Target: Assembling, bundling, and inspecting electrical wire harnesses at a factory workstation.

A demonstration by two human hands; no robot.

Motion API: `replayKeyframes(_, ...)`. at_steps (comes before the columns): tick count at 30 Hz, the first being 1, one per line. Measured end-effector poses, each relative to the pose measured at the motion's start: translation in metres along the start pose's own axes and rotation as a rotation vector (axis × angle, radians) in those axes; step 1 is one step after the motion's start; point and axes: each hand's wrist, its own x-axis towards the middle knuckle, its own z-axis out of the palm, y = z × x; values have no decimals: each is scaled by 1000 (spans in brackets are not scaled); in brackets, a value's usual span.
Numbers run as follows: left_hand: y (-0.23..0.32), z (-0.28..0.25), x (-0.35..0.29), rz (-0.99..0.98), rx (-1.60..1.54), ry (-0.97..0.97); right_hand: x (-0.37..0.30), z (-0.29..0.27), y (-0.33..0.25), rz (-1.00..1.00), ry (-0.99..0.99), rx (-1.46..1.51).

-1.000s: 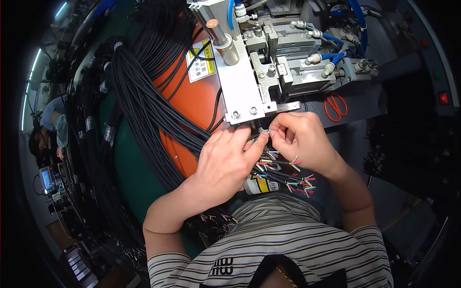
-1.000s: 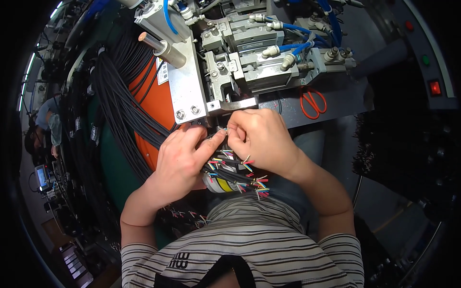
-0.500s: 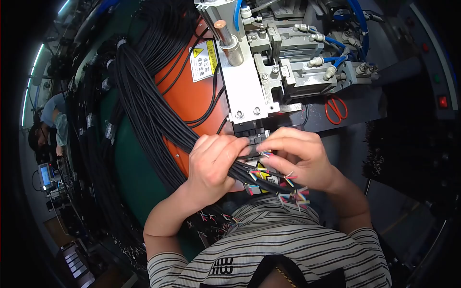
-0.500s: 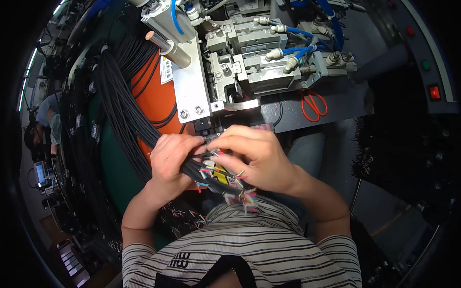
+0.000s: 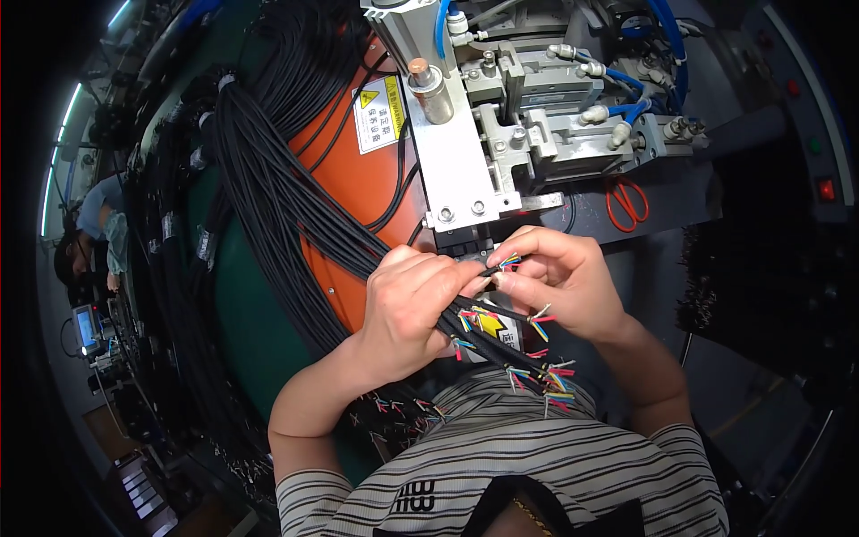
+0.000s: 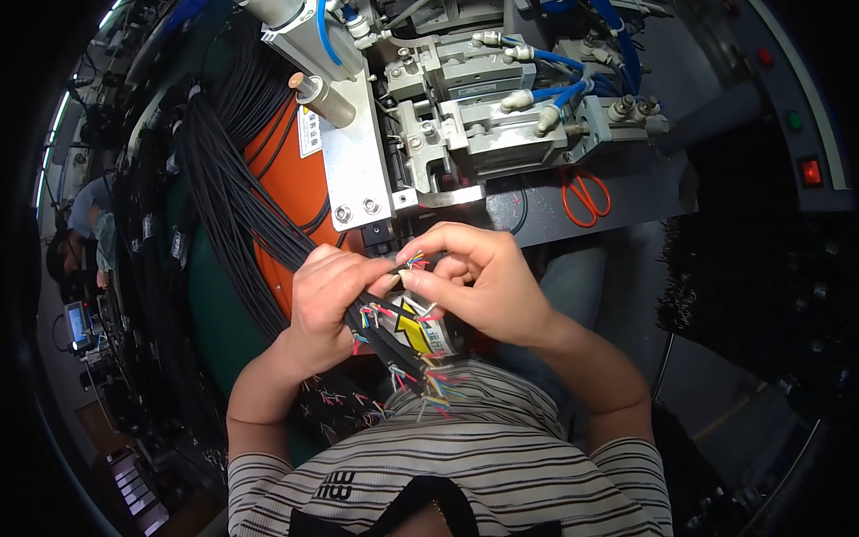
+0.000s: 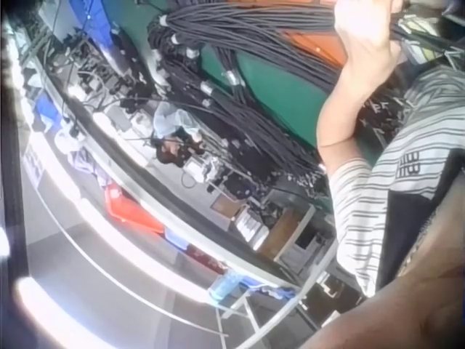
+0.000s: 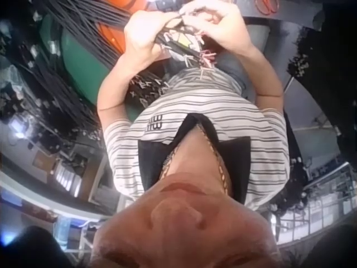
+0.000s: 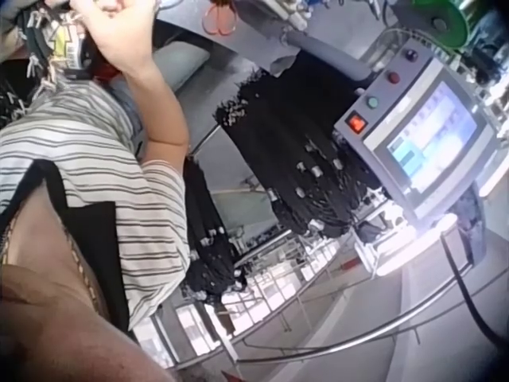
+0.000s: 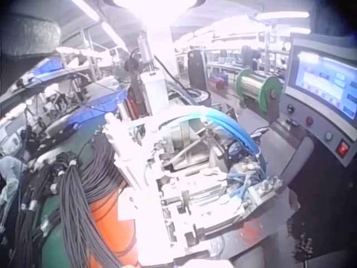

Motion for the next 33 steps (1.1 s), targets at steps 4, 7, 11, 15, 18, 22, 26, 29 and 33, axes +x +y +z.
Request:
replayKeyframes(4,-4,1,1,28,-26,-21,-1,6,9,12,89,0)
replayKeyframes(7,-3,2,2,54,5,-23,0,13,13,-132,173,-204)
replayKeyframes(11,6,8,0,64,184,13,-1,15,12,-25,205,-102)
replayKeyframes(15,5,5,1,53,125,18,-2,8,6,91,87,247)
replayKeyframes(18,-3,4,5,32,-17,51,-2,6,0,123,49,297)
replayKeyframes(22,-4,4,4,2,-45,45,-2,21,-2,-659,188,-756)
replayKeyframes(26,-1,5,3,15,-4,-4,-4,13,-8,-53,109,-30)
replayKeyframes(29,-2,2,6,19,-28,-23,0,0,-8,213,6,327)
replayKeyframes(33,-7,-6,11,-13,-213,-86,3,-5,-9,203,-63,287)
